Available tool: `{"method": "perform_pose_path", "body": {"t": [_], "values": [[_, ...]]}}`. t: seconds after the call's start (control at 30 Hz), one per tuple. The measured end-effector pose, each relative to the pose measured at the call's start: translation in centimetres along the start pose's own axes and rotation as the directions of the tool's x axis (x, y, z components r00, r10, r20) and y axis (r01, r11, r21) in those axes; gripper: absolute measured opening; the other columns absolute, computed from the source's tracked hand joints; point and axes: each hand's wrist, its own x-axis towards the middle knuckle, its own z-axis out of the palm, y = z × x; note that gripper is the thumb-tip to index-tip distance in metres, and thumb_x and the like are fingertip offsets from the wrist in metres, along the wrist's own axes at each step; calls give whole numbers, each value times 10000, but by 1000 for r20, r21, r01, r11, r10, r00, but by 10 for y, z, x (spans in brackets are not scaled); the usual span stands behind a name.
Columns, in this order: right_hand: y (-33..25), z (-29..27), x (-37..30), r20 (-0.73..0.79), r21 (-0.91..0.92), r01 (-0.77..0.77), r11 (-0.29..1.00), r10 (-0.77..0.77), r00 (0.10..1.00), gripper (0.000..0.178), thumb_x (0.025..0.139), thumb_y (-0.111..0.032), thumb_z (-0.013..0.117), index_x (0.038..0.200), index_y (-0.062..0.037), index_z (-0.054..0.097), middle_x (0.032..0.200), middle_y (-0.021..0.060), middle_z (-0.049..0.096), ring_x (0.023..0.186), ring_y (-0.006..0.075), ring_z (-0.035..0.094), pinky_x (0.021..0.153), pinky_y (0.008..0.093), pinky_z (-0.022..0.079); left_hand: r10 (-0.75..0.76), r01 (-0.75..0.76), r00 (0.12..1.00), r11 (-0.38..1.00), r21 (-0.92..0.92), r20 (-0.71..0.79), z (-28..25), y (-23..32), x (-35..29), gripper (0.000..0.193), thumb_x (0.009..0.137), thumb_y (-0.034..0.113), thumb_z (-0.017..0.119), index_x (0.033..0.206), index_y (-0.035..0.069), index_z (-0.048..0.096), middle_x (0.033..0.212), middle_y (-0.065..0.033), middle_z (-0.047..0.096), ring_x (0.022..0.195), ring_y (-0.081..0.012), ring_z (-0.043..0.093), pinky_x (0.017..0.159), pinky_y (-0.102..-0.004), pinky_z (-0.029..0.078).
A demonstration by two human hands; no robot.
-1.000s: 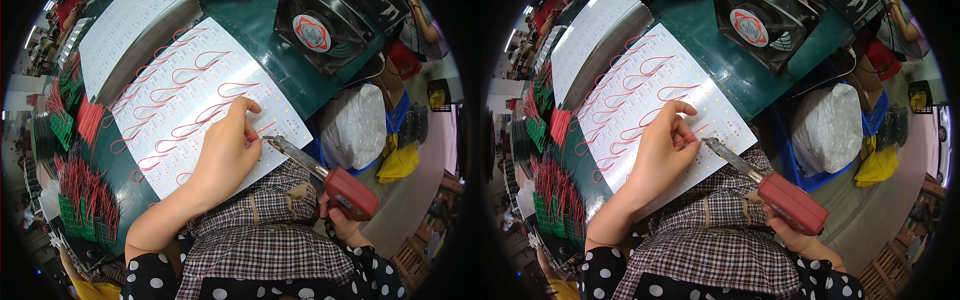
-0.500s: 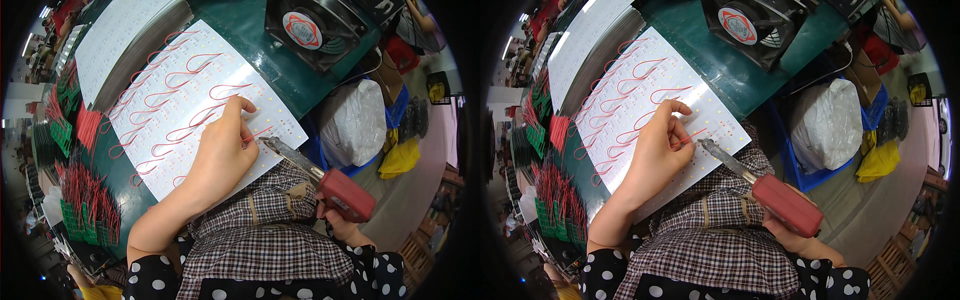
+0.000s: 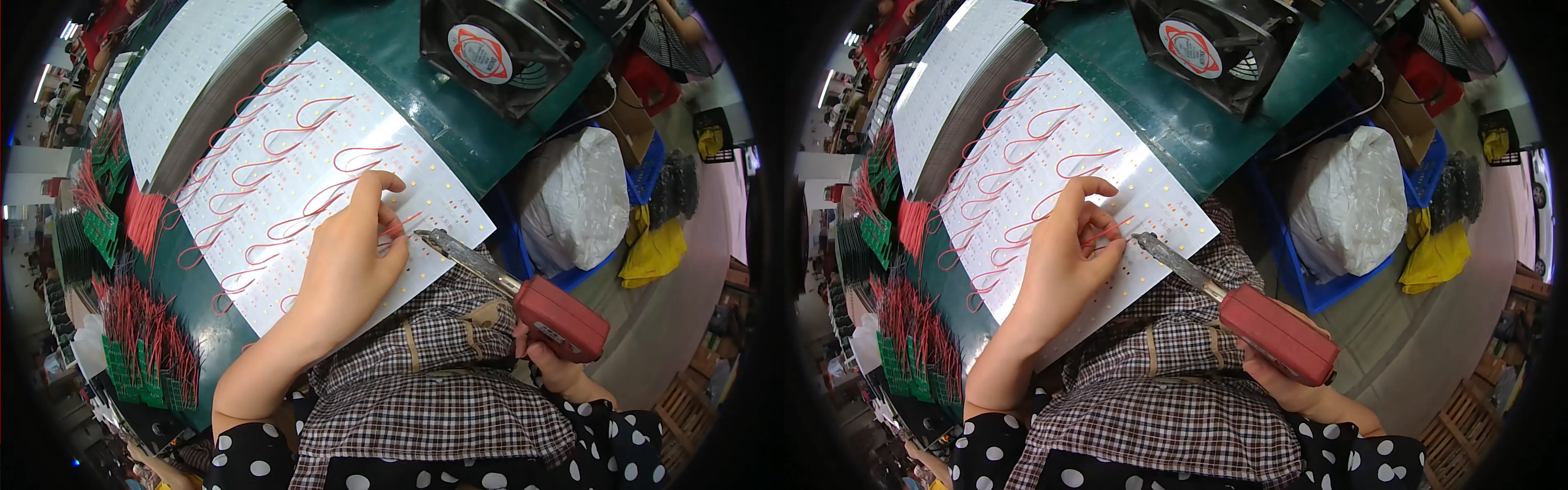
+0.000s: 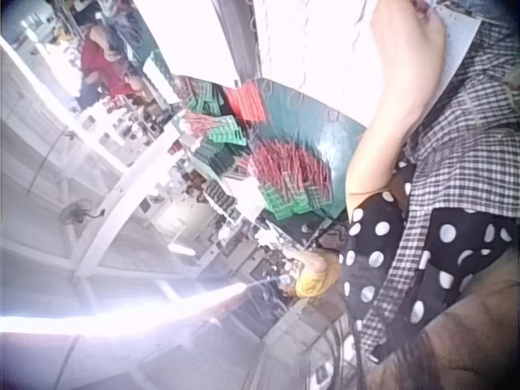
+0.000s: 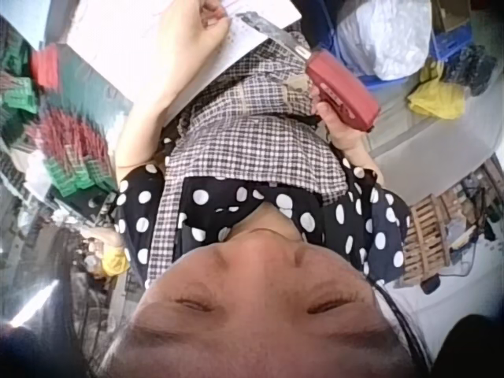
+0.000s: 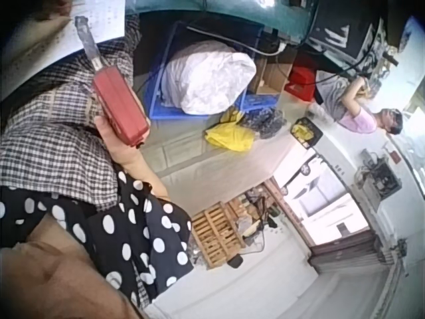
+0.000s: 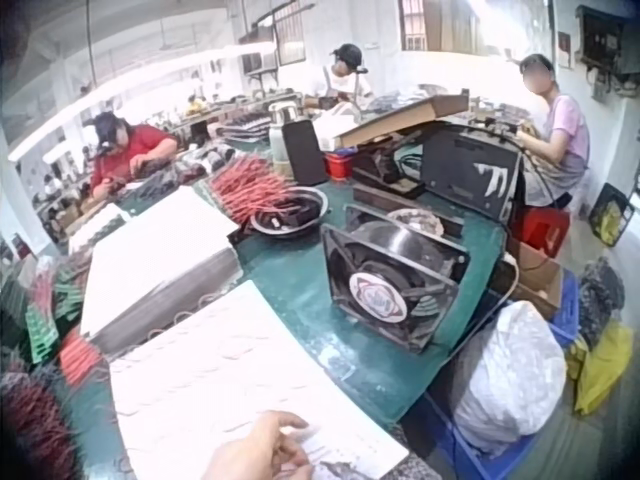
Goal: The person solders red wires onto an LED panel using a soldering iron, then solders black wires onto the panel.
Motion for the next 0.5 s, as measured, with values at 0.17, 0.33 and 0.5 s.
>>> {"method": "perform_pose_path", "body": {"t": [0.17,0.33,0.5], "values": [[4,2,-1,-19,158,-50,986,54,998,477,725,-23,663,1167,23,489,1017,88,591,883,127,595,759,246,483,25,-25,1000,1000,-4,3,1,-5,2,411,684,-30,583,1053,51,420,687,-39,541,542,-79,383,502,-215,331],[-5,4,3,-60,100,-53,994,59,996,488,729,-43,663,1178,23,484,1030,93,585,886,121,588,749,238,480,11,-11,1000,1000,-6,10,1,-3,2,414,686,-29,582,1056,54,415,687,-39,538,548,-82,386,506,-217,336],[-4,-1,1,-26,32,62,998,-61,998,465,768,-97,640,1185,17,469,1045,112,572,800,129,582,693,238,477,2,-1,1000,1000,-10,13,0,-1,1,394,691,-19,578,1046,57,427,685,-36,528,556,-82,393,510,-223,342]]}}
